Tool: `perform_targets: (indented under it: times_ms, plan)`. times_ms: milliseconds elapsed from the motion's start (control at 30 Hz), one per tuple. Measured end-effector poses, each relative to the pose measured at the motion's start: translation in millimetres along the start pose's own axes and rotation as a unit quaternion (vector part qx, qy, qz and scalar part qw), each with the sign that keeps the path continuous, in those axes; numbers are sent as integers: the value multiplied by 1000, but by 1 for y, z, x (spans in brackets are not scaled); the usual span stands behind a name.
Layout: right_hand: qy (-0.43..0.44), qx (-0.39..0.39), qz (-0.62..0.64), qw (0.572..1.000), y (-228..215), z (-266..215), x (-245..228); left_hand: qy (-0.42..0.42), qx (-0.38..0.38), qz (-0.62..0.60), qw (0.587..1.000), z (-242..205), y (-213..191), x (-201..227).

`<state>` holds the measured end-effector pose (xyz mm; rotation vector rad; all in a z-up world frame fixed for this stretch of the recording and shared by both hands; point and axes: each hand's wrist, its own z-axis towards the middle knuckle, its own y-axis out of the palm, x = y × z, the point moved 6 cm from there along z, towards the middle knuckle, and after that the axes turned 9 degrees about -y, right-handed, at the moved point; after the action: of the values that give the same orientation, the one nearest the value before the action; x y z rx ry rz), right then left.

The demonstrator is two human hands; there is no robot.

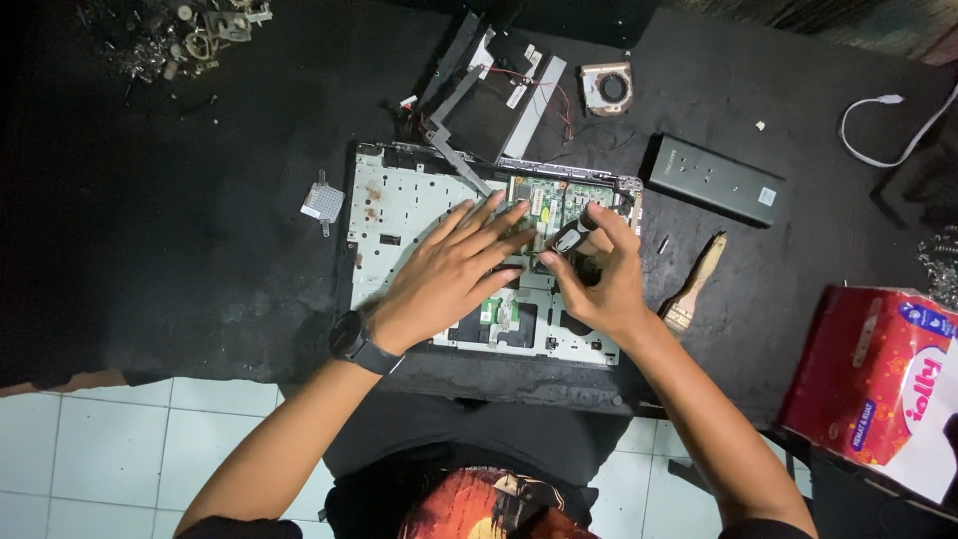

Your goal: The person cleans the internal components of a disassembled electronic device using a flashlight to illuminate the area and a brush to sweep away dust. They also use their hands to move parts aside and wipe surfaces.

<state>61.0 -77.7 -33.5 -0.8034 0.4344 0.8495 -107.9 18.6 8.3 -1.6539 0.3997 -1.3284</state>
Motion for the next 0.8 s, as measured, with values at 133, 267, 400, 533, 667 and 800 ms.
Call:
perform_targets:
  times_ms: [133,267,400,533,667,800]
  plan:
    - [10,6,1,1000,6,-20,7,-1,6,-2,1000,1,0,1]
    - [35,35,-55,997,6,-22,7,16,43,37,998,-2,6,-2]
    - [60,39,-96,993,7,-21,2,57,143,114,982,-5,5,-1]
    - [-14,38,-134,990,15,-13,-19,66,88,56,992,-10,-5,3]
    - [-40,-12,-53,998,9,-13,-25,83,5,65,994,-8,8,-1]
    - [-38,-8,4,999,13,-7,-27,66,16,64,996,-7,6,-1]
